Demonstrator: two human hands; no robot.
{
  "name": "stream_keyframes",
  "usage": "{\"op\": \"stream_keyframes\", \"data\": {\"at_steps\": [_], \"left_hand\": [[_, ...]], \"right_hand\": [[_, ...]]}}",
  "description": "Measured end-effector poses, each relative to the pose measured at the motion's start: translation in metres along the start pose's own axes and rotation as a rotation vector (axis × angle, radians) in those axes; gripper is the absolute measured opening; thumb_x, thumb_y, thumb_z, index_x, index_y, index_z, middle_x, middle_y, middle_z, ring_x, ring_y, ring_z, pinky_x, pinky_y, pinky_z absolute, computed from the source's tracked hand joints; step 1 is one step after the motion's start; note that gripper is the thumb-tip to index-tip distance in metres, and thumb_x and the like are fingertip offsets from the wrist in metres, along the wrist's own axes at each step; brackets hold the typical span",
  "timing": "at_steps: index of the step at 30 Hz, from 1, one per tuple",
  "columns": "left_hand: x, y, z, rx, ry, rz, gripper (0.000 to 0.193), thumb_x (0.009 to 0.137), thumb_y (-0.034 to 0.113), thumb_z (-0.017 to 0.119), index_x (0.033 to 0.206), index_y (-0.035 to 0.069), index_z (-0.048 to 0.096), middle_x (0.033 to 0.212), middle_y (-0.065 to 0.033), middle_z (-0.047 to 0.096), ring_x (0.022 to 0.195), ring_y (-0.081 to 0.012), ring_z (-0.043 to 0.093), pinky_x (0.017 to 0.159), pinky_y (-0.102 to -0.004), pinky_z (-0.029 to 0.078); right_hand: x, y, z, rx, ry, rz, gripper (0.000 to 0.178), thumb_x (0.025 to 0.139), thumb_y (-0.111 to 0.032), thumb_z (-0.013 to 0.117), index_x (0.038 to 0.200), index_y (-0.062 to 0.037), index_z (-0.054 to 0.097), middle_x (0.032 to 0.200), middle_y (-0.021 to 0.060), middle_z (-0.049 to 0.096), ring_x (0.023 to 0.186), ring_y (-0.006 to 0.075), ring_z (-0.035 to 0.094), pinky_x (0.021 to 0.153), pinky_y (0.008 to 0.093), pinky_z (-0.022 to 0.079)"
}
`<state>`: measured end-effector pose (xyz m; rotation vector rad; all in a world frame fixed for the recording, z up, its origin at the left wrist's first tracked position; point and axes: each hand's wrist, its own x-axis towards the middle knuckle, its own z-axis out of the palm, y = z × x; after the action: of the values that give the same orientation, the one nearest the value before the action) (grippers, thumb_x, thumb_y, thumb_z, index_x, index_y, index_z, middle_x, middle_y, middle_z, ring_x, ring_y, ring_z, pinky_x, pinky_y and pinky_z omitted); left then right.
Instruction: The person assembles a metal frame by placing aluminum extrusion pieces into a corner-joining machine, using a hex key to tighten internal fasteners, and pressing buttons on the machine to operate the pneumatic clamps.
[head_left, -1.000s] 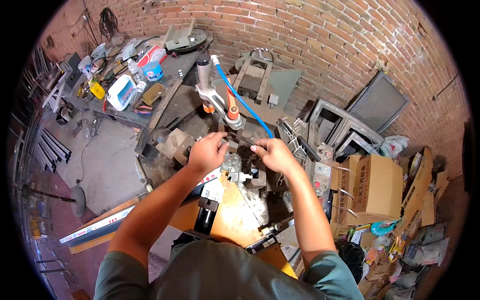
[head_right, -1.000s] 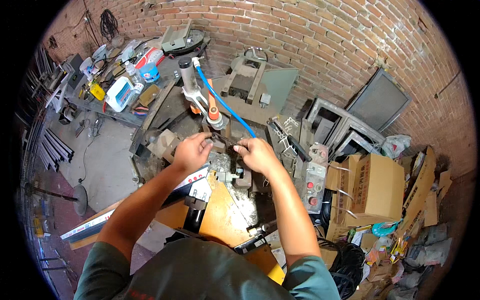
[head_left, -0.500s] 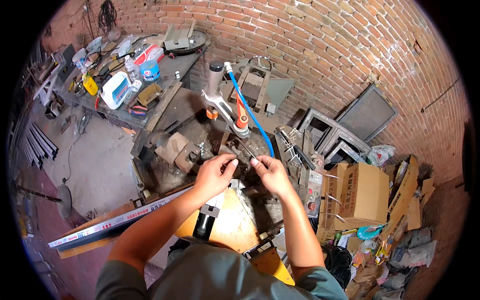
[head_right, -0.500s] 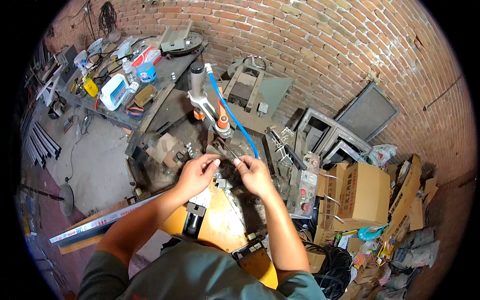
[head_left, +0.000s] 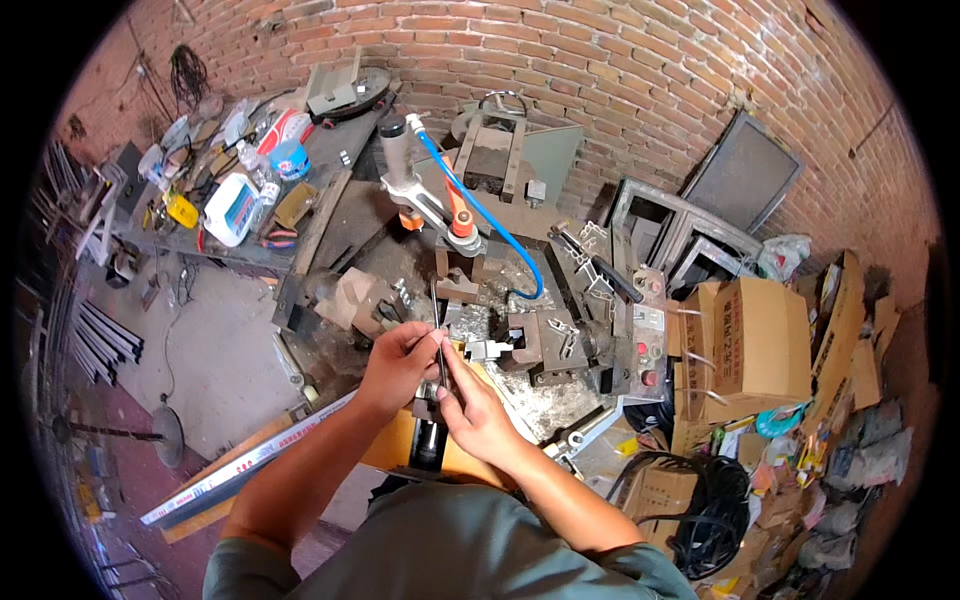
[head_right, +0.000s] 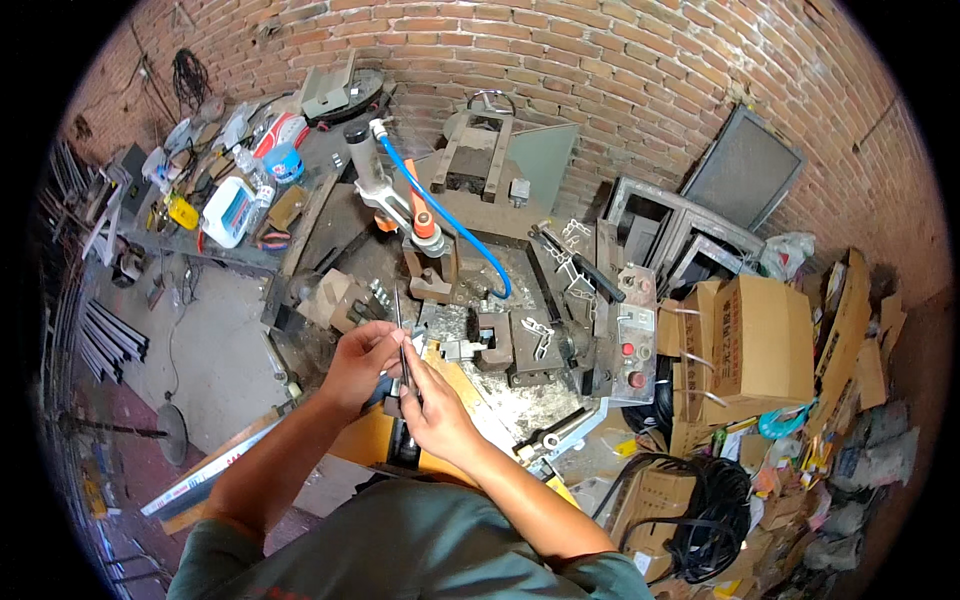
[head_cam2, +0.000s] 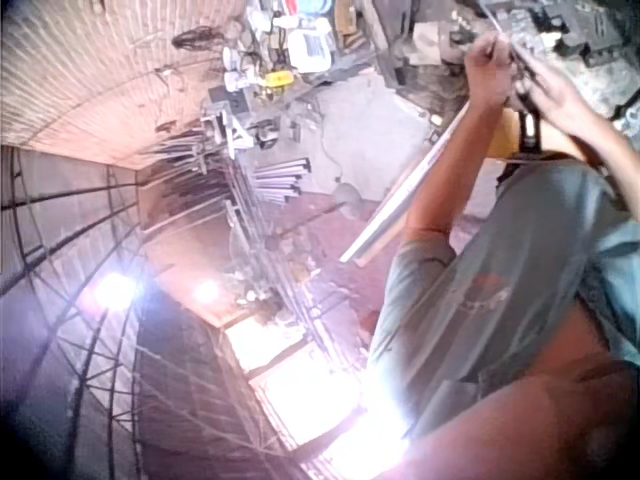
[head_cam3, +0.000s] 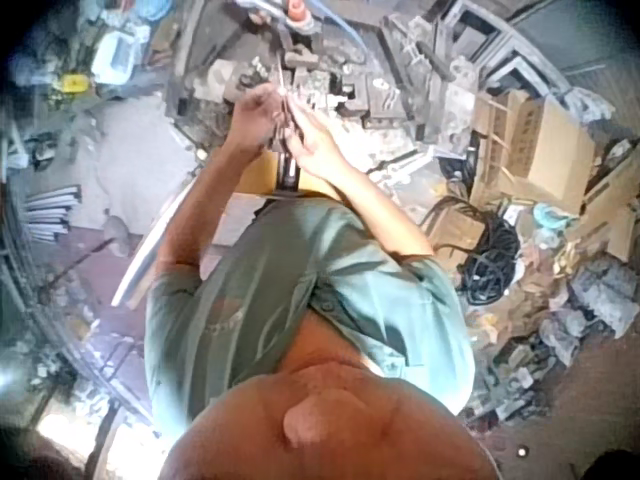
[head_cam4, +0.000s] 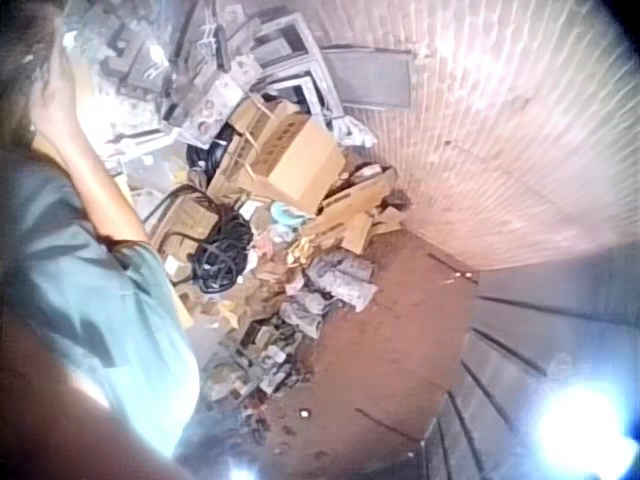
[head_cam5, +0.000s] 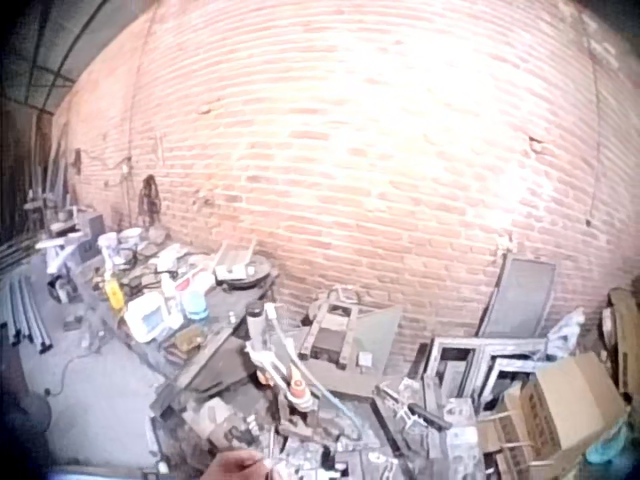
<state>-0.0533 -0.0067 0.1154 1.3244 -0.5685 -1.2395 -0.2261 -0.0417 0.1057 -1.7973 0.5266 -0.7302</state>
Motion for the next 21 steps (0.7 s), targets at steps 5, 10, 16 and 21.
{"op": "stream_keyframes", "data": {"at_steps": [5,10,16,21], "left_hand": [[0.016,-0.003,-0.026,0.169,0.043,0.150,0.024,0.111,0.020,0.060,0.116,0.000,0.072,0.087,0.0021,0.063,0.078,-0.0065,0.059,0.071,-0.0248,0.049],[0.041,0.034,-0.041,0.955,0.121,0.619,0.020,0.104,0.014,0.067,0.111,-0.004,0.073,0.083,-0.0083,0.062,0.074,-0.0181,0.061,0.068,-0.0333,0.048],[0.066,0.065,-0.050,1.193,-0.024,0.723,0.022,0.101,0.014,0.071,0.114,-0.003,0.076,0.092,-0.0170,0.065,0.084,-0.0348,0.066,0.078,-0.0405,0.052],[0.077,0.066,-0.056,1.221,-0.061,0.665,0.022,0.100,0.014,0.073,0.114,-0.002,0.077,0.092,-0.0174,0.065,0.087,-0.0370,0.066,0.081,-0.0416,0.053]], "right_hand": [[-0.003,0.001,-0.007,-0.196,0.072,-0.151,0.040,0.100,-0.005,0.067,0.138,0.0051,0.063,0.127,0.0207,0.067,0.119,0.0381,0.065,0.104,0.0413,0.051],[-0.040,0.043,-0.011,-0.305,0.299,-0.101,0.023,0.095,-0.004,0.070,0.118,0.0005,0.072,0.117,0.0163,0.069,0.105,0.0372,0.068,0.091,0.0433,0.056],[-0.084,0.079,-0.013,-0.455,0.228,-0.097,0.017,0.092,-0.003,0.072,0.109,0.0004,0.073,0.116,0.0151,0.068,0.102,0.0356,0.067,0.088,0.0436,0.057],[-0.113,0.093,-0.014,-0.542,0.207,-0.067,0.017,0.089,-0.002,0.073,0.106,-0.0004,0.074,0.118,0.0146,0.068,0.103,0.0344,0.066,0.088,0.0419,0.056]]}}
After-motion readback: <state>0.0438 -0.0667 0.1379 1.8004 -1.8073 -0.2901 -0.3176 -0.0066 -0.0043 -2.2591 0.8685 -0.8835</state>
